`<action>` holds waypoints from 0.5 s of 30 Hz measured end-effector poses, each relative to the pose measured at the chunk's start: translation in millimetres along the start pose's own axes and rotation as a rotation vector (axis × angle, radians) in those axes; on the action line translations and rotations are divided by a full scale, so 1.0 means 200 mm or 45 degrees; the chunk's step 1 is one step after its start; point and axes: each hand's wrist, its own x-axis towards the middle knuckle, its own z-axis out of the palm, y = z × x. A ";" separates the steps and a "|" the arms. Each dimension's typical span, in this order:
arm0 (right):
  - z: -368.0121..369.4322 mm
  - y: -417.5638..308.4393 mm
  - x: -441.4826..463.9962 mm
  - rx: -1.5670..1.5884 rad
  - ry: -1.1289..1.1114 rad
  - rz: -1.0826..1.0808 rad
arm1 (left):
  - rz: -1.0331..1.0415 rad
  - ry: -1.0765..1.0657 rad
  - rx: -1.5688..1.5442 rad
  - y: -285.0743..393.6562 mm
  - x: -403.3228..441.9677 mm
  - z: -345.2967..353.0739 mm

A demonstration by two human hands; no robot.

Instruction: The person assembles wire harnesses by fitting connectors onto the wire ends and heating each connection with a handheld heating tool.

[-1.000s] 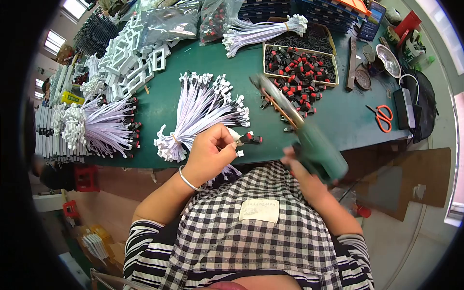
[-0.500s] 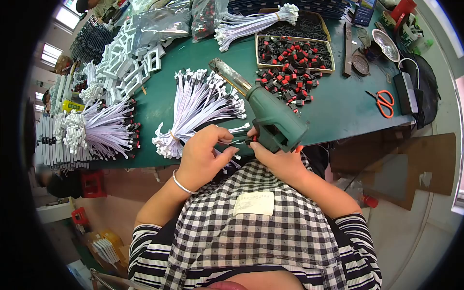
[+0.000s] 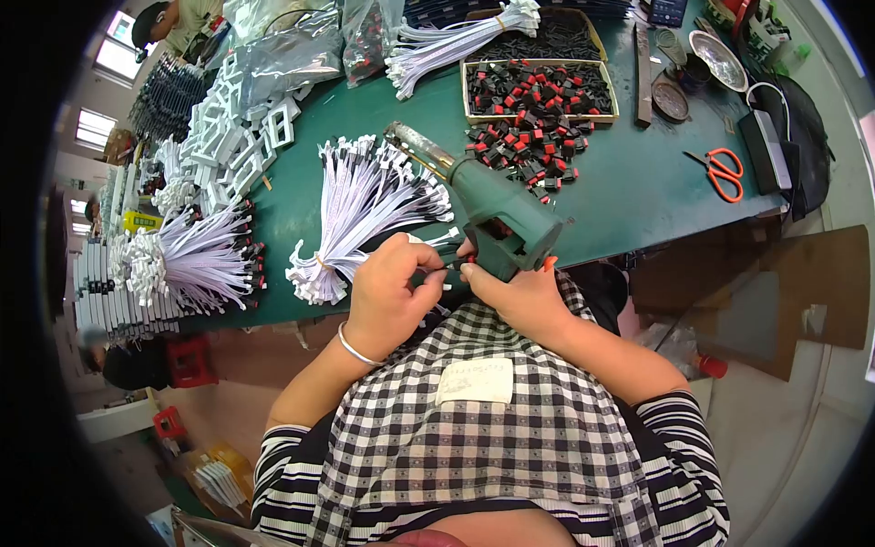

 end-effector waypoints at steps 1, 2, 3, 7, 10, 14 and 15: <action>0.00 0.01 0.00 -0.041 -0.015 -0.037 | 0.018 -0.007 0.019 0.01 0.00 0.01; -0.01 0.01 0.00 -0.037 -0.019 -0.042 | 0.033 0.004 0.017 0.01 0.00 0.01; -0.01 0.02 0.00 -0.034 -0.024 -0.047 | 0.046 0.015 0.015 0.01 0.00 0.01; 0.00 -0.02 0.00 0.001 0.037 0.089 | 0.084 0.019 -0.025 0.01 -0.01 0.01; 0.02 -0.04 0.00 0.108 0.001 0.155 | 0.116 0.037 -0.045 0.00 -0.01 0.01; 0.01 0.01 0.00 -0.053 -0.044 -0.009 | 0.084 0.060 -0.174 -0.02 -0.01 0.01; 0.00 0.02 0.00 -0.068 -0.028 -0.034 | 0.017 0.062 -0.236 -0.01 -0.01 0.01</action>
